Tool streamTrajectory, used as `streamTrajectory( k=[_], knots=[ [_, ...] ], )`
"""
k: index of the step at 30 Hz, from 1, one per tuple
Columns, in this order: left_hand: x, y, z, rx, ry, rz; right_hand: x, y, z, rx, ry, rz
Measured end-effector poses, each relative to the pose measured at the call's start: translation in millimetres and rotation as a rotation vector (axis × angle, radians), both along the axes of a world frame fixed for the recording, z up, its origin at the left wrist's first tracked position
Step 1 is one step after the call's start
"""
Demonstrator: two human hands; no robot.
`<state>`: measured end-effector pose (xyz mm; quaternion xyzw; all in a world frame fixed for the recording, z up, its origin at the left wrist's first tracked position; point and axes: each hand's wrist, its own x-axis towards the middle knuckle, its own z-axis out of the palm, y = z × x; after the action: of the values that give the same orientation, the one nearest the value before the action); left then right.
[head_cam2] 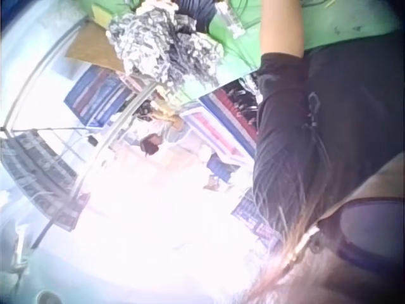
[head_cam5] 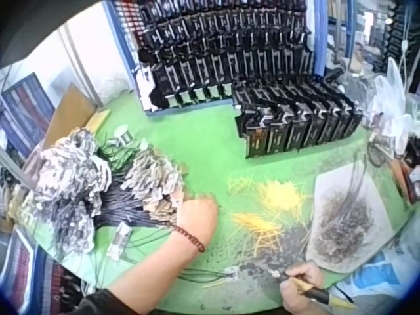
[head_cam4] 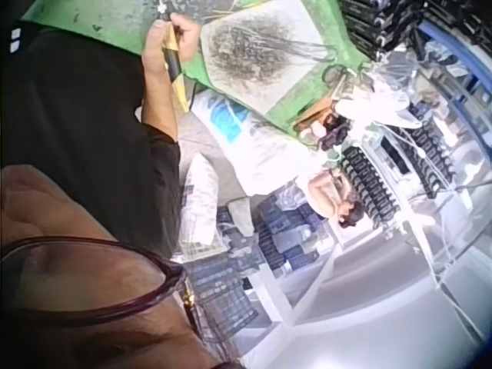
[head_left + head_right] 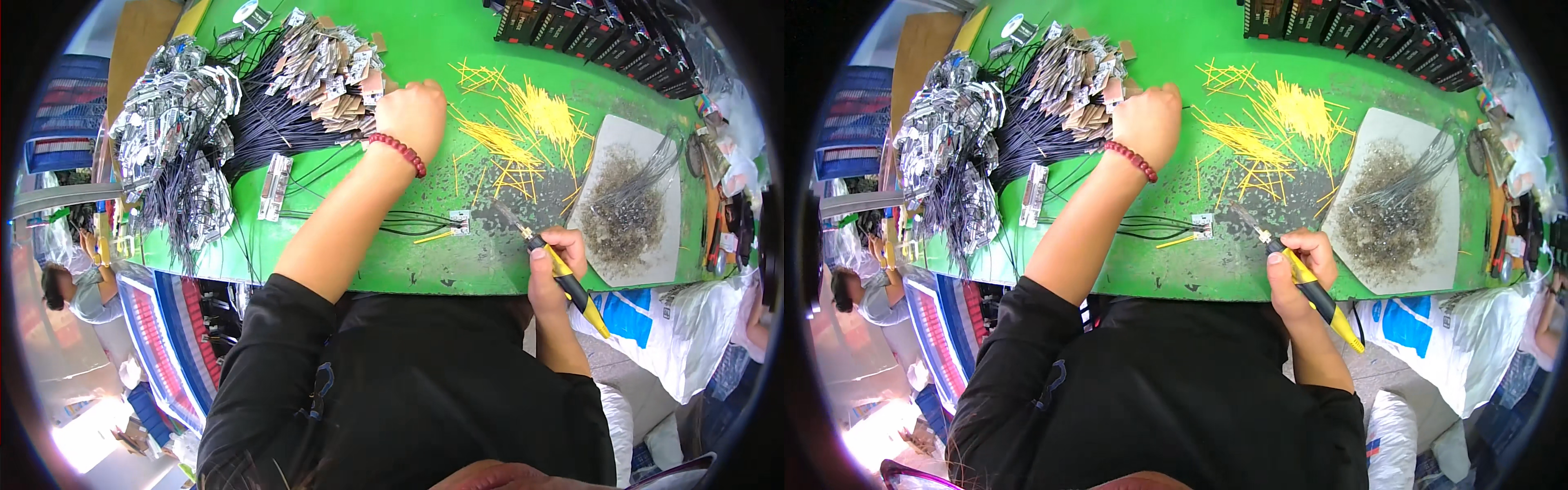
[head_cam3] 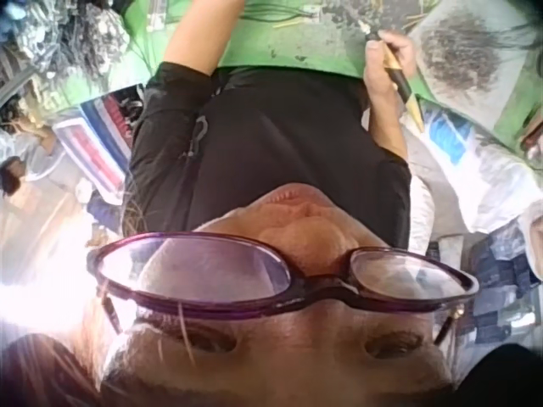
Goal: The person solders wires onto circuit boards using a soldering iron, installs the components into toy car bodies, and places the assembled car bodies into a crate.
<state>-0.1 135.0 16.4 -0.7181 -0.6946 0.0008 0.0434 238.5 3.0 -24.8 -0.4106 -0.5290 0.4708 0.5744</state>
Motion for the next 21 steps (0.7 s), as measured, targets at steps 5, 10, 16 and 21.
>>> streamTrajectory(
  k=[5, 10, 16, 21],
  knots=[
    [-4.0, -33.5, 17.9, -0.014, -0.442, -0.084, -1.3, -2.3, -0.9, -0.004, 0.006, -0.04],
    [-9.2, -100.5, 40.8, 0.07, -0.962, -0.244, -9.4, 0.6, 12.0, -0.104, -0.059, 0.073],
    [-9.9, -132.7, 37.3, 0.108, -1.002, -0.204, -56.4, 21.8, 43.8, 0.131, -0.159, 0.272],
    [-12.0, -136.8, 34.8, 0.067, -1.081, -0.178, -72.9, 20.9, 41.5, 0.282, -0.171, 0.233]
  ],
)
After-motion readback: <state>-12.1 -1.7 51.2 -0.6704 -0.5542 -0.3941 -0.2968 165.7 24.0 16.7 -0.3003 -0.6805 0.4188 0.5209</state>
